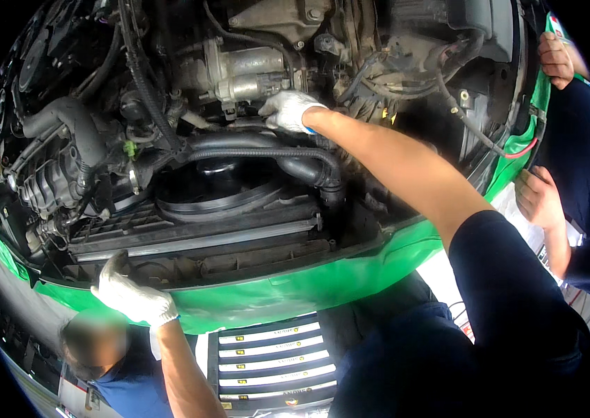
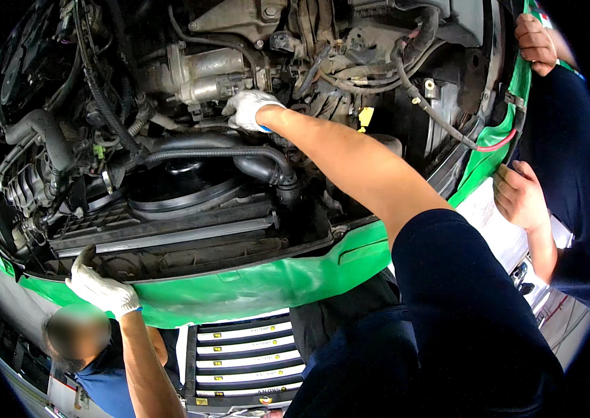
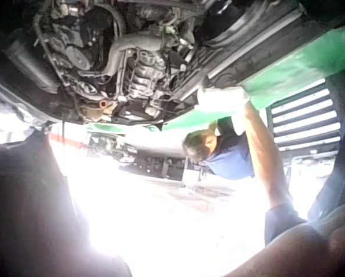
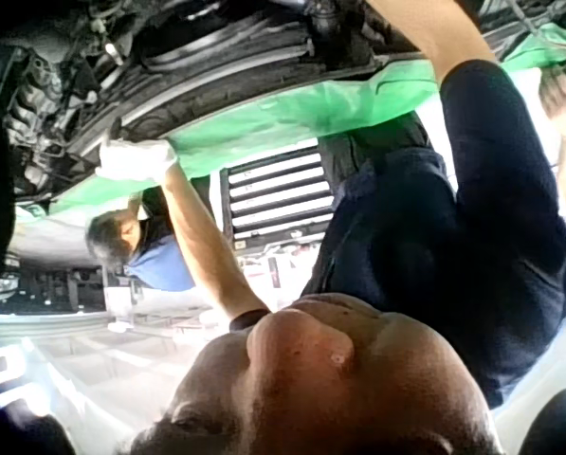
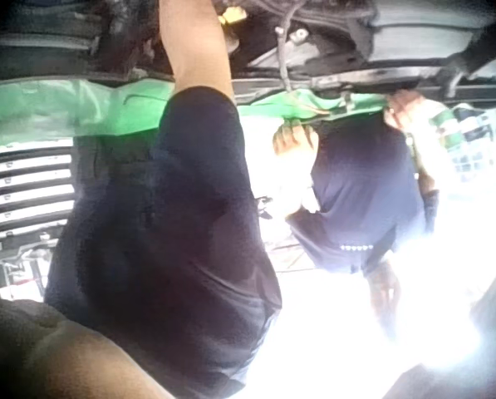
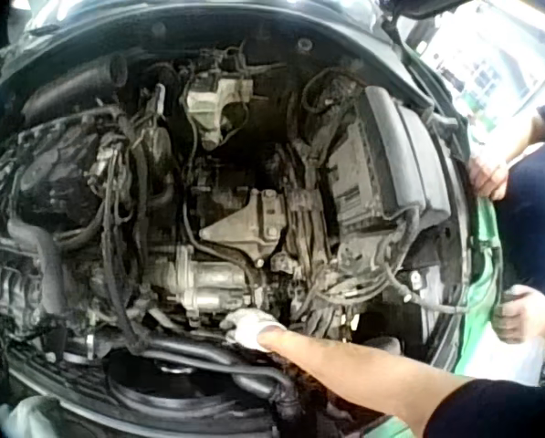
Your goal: The person works on a car engine with the hood open, using a wrench and socket set to tighten bolts and adjust components. They repeatedly reach into the engine bay, select tools from a nearby toolbox, and manipulate hoses and parts while another person assists.
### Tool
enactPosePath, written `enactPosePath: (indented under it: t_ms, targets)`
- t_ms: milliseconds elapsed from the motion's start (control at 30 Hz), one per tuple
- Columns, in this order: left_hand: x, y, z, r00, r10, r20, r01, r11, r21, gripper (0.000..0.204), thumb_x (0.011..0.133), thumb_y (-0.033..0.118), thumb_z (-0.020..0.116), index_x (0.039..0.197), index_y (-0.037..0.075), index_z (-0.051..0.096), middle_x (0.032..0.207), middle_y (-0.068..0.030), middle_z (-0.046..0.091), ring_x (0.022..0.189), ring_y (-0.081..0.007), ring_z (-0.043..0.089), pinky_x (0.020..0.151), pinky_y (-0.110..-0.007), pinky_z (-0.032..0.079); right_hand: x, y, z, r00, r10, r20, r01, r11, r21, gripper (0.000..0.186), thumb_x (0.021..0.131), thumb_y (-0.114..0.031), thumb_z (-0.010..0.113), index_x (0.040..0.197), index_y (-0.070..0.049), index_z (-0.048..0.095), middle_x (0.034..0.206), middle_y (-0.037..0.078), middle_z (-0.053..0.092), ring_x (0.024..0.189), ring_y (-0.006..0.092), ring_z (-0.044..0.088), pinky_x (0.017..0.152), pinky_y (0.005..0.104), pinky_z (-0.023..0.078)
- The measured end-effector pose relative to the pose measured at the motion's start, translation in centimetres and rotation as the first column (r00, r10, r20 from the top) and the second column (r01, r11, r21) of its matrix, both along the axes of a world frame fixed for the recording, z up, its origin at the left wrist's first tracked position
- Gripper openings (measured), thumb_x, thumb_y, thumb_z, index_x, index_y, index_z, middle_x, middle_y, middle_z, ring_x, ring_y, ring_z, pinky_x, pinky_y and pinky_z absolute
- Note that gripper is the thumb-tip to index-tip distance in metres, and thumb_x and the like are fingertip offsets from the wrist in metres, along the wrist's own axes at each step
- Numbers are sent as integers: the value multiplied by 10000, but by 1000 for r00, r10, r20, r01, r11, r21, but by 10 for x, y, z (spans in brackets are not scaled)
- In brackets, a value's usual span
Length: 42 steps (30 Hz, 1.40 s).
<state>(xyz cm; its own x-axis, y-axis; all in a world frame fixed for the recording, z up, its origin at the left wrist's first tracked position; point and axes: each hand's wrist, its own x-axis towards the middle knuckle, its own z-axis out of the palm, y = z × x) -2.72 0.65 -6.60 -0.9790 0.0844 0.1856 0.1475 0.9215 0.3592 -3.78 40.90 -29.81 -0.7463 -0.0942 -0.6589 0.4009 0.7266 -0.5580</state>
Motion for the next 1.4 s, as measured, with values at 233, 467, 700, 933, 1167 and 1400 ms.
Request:
enactPosePath:
  t_ms: [233,467,700,933,1167,1400]
  targets:
    - [-3,-30,-17,997,-75,4,75,995,67,463,1082,296,390,1180,-13,720,1110,-100,647,981,-197,598,931,-328,500,3,1,-9,996,-58,-64,66,989,129,326,872,-291,737,1133,-107,801,1189,192,764,1099,406,729,952,501,585]
    - [-1,-14,-12,999,-21,-35,22,1000,21,439,1072,269,403,1102,-32,721,1080,-155,671,955,-246,627,898,-345,532,3,0,-11,991,-80,-109,98,980,172,313,859,-254,734,1079,-39,792,1128,237,762,1063,438,732,921,517,595]
    - [0,1,-4,999,-27,-19,27,1000,-11,440,1073,275,400,1135,-9,731,1095,-114,629,954,-212,601,901,-334,504,-1,2,-6,999,-48,-12,49,983,179,310,862,-247,717,1079,-40,795,1137,246,760,1069,422,736,931,497,591]
    - [-2,2,-8,999,30,-36,-27,996,80,366,1036,203,439,1096,2,739,1019,-107,697,943,-220,622,1037,-394,449,16,15,47,963,267,-44,-261,959,107,403,962,-390,689,1218,-88,765,1237,187,750,1186,380,696,1036,463,548]
    - [-8,-4,-2,981,-164,-107,129,952,-276,446,1065,260,370,1101,33,752,1012,-91,743,893,-253,643,1136,-451,343,70,46,149,949,215,-230,-193,974,115,308,1008,-289,627,1154,-37,729,1183,197,701,1115,416,681,964,503,553]
    - [1,-11,-5,989,-91,-119,57,963,-263,408,1088,233,379,1103,75,754,1049,-66,746,964,-282,644,1226,-544,270,161,57,279,974,124,-190,-48,930,363,366,983,-422,668,1024,-62,717,1044,147,710,1010,369,703,884,482,561]
